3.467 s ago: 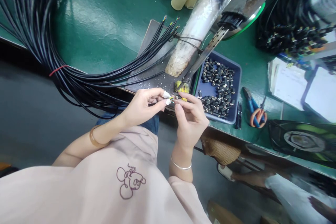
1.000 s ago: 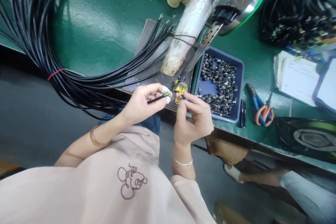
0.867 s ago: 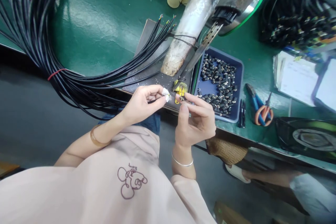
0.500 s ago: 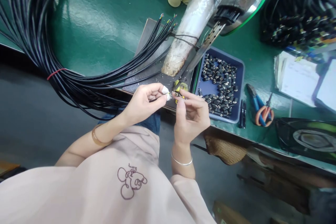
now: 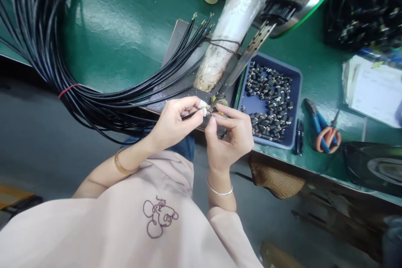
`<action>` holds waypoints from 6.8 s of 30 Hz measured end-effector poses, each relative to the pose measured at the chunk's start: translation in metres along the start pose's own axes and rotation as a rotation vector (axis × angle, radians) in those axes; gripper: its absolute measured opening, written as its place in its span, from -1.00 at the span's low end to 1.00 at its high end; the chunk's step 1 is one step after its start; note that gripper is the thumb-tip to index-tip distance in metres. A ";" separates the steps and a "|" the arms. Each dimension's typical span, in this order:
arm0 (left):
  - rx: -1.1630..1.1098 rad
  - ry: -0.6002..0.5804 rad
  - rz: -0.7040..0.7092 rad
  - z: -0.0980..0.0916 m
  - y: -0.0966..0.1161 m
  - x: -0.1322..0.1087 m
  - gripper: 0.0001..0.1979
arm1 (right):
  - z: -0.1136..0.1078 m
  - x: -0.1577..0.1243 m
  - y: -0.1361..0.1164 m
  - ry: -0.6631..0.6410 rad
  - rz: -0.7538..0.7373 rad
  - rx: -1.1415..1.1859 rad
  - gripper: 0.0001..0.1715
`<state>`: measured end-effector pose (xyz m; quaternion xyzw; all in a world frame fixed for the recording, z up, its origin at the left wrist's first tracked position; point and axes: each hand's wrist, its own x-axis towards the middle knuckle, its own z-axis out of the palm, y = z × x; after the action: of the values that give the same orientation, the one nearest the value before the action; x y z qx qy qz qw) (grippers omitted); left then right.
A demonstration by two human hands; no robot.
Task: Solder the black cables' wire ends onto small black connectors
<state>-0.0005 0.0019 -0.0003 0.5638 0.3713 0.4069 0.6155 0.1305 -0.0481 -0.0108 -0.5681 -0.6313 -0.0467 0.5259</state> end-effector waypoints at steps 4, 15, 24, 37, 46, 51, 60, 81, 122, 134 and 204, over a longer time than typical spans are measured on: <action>-0.006 -0.002 0.005 0.000 0.004 0.000 -0.86 | 0.000 0.002 -0.002 0.013 -0.007 -0.015 -0.85; -0.011 0.016 -0.008 0.001 0.006 -0.001 -0.85 | -0.001 0.000 -0.006 0.037 -0.070 -0.033 -0.81; 0.013 -0.048 -0.037 -0.003 0.004 -0.004 -0.85 | -0.007 -0.006 0.000 0.023 -0.141 -0.096 -0.85; -0.012 0.002 -0.014 0.000 0.007 -0.002 -0.86 | -0.002 -0.002 -0.008 0.004 0.054 0.009 -0.87; 0.042 -0.020 -0.024 -0.002 0.007 -0.004 -0.84 | -0.004 -0.006 -0.005 0.008 -0.109 -0.071 -0.81; 0.064 -0.048 -0.027 -0.002 0.008 -0.006 -0.85 | -0.008 -0.010 0.000 -0.006 -0.167 -0.090 -0.83; 0.037 -0.024 -0.014 -0.001 0.004 -0.006 -0.87 | -0.010 -0.005 -0.003 -0.036 -0.017 -0.051 -0.87; 0.046 -0.042 -0.002 -0.002 0.006 -0.001 -0.87 | -0.009 -0.002 -0.009 -0.048 -0.049 -0.076 -0.85; 0.147 -0.050 0.131 -0.008 -0.001 -0.014 -0.84 | -0.019 0.001 -0.008 -0.068 -0.190 -0.163 -0.84; 0.161 -0.071 0.056 -0.008 0.004 -0.004 -0.86 | -0.006 -0.002 0.001 -0.014 -0.103 -0.041 -0.81; 0.109 -0.096 0.048 -0.009 0.009 0.002 -0.83 | -0.009 0.013 0.004 -0.054 -0.134 -0.028 -0.79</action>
<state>-0.0083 0.0074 0.0083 0.6239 0.3492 0.3735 0.5910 0.1417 -0.0440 0.0001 -0.5329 -0.6811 -0.0754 0.4964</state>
